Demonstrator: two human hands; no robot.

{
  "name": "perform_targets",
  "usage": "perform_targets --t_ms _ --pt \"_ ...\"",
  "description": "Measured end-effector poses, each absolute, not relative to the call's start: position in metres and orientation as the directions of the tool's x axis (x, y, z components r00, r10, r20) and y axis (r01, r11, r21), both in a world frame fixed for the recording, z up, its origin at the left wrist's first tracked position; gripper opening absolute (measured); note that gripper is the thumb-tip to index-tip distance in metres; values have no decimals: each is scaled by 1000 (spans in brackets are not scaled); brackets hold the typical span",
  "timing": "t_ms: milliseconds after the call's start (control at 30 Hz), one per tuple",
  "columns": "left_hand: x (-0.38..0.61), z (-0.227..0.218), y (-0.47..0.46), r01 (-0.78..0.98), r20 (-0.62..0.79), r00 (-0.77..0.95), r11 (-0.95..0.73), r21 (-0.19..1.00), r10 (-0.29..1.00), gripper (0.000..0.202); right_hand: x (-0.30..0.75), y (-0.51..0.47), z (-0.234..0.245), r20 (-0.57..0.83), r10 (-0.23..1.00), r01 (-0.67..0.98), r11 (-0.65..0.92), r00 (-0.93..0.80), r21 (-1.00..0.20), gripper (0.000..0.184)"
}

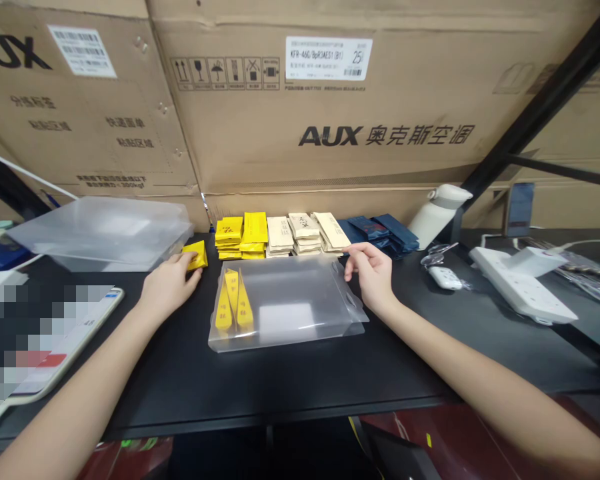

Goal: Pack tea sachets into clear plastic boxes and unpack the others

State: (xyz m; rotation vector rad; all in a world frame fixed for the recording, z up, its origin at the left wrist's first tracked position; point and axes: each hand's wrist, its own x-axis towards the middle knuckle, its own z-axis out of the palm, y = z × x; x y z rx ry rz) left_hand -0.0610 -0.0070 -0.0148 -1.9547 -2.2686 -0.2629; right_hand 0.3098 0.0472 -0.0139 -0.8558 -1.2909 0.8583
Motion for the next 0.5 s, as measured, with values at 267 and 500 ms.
perform_targets --t_ms 267,500 --pt "-52 -2 -15 981 272 -195 182 72 942 36 309 45 -15 460 887 -26 461 41 -887 12" --pt "-55 -7 -14 987 393 -160 138 85 906 27 307 41 -14 484 875 4 484 17 -875 12"
